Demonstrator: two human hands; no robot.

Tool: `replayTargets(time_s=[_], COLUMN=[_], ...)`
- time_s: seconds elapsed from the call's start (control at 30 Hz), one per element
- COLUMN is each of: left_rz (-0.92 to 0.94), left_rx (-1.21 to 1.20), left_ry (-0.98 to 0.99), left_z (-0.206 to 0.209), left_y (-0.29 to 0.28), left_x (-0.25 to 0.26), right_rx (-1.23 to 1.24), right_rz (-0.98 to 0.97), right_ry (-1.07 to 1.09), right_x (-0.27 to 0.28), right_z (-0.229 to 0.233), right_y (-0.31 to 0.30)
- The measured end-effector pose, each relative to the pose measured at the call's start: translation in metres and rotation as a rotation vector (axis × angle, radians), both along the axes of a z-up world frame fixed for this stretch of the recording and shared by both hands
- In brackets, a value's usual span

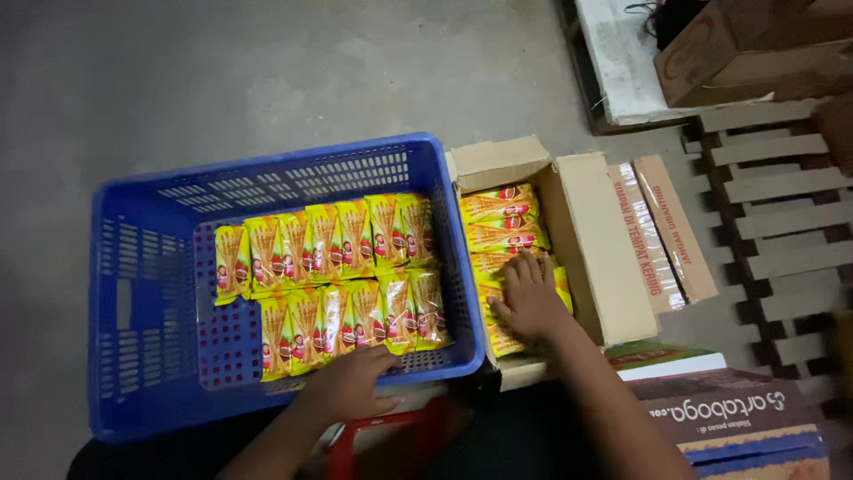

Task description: The person transfers yellow snack packets from a cardboard box into a blue plastic basket. They pick up packets one by one and place them neatly in rows inside the basket.

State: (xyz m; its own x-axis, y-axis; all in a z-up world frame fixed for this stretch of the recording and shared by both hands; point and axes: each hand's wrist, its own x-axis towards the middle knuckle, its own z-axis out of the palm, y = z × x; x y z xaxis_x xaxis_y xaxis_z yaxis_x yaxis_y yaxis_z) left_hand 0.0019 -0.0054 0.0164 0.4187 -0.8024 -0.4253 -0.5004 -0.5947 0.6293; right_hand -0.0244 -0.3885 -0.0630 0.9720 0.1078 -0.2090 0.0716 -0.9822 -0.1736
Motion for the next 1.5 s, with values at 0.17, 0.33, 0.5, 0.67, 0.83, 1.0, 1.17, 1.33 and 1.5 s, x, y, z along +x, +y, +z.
replayTargets(time_s=[0.17, 0.33, 0.5, 0.67, 0.83, 1.0, 1.17, 1.33, 1.5], left_rz=[-0.003, -0.011, -0.013, 0.015, 0.022, -0.012, 0.011, -0.029, 0.056], left_rx=[-0.037, 0.014, 0.111, 0.018, -0.007, 0.021, -0.118, 0.135, 0.041], left_ry=[-0.005, -0.049, 0.029, -0.014, -0.035, 0.006, -0.132, 0.104, 0.033], left_z=[-0.001, 0.007, 0.017, 0.000, 0.008, 0.010, -0.018, 0.019, 0.036], left_y=[0.002, -0.002, -0.006, -0.001, -0.002, -0.004, 0.004, -0.006, -0.004], left_x=[-0.002, -0.002, 0.003, -0.002, -0.001, 0.003, -0.007, 0.004, -0.005], right_rx=[-0.136, -0.163, 0.030, 0.123, 0.030, 0.002, 0.053, 0.042, 0.524], right_rz=[-0.193, -0.291, -0.296, -0.328, -0.287, -0.287, -0.303, -0.373, -0.474], right_ry=[-0.040, -0.098, 0.384, 0.492, 0.394, 0.369, 0.277, 0.124, -0.227], right_x=[-0.003, -0.021, -0.004, -0.001, 0.000, 0.000, -0.002, -0.003, -0.015], right_z=[0.009, -0.010, 0.053, 0.068, 0.073, 0.066, 0.061, 0.044, 0.058], right_y=[0.011, 0.004, 0.014, 0.019, 0.029, 0.030, 0.027, 0.025, 0.076])
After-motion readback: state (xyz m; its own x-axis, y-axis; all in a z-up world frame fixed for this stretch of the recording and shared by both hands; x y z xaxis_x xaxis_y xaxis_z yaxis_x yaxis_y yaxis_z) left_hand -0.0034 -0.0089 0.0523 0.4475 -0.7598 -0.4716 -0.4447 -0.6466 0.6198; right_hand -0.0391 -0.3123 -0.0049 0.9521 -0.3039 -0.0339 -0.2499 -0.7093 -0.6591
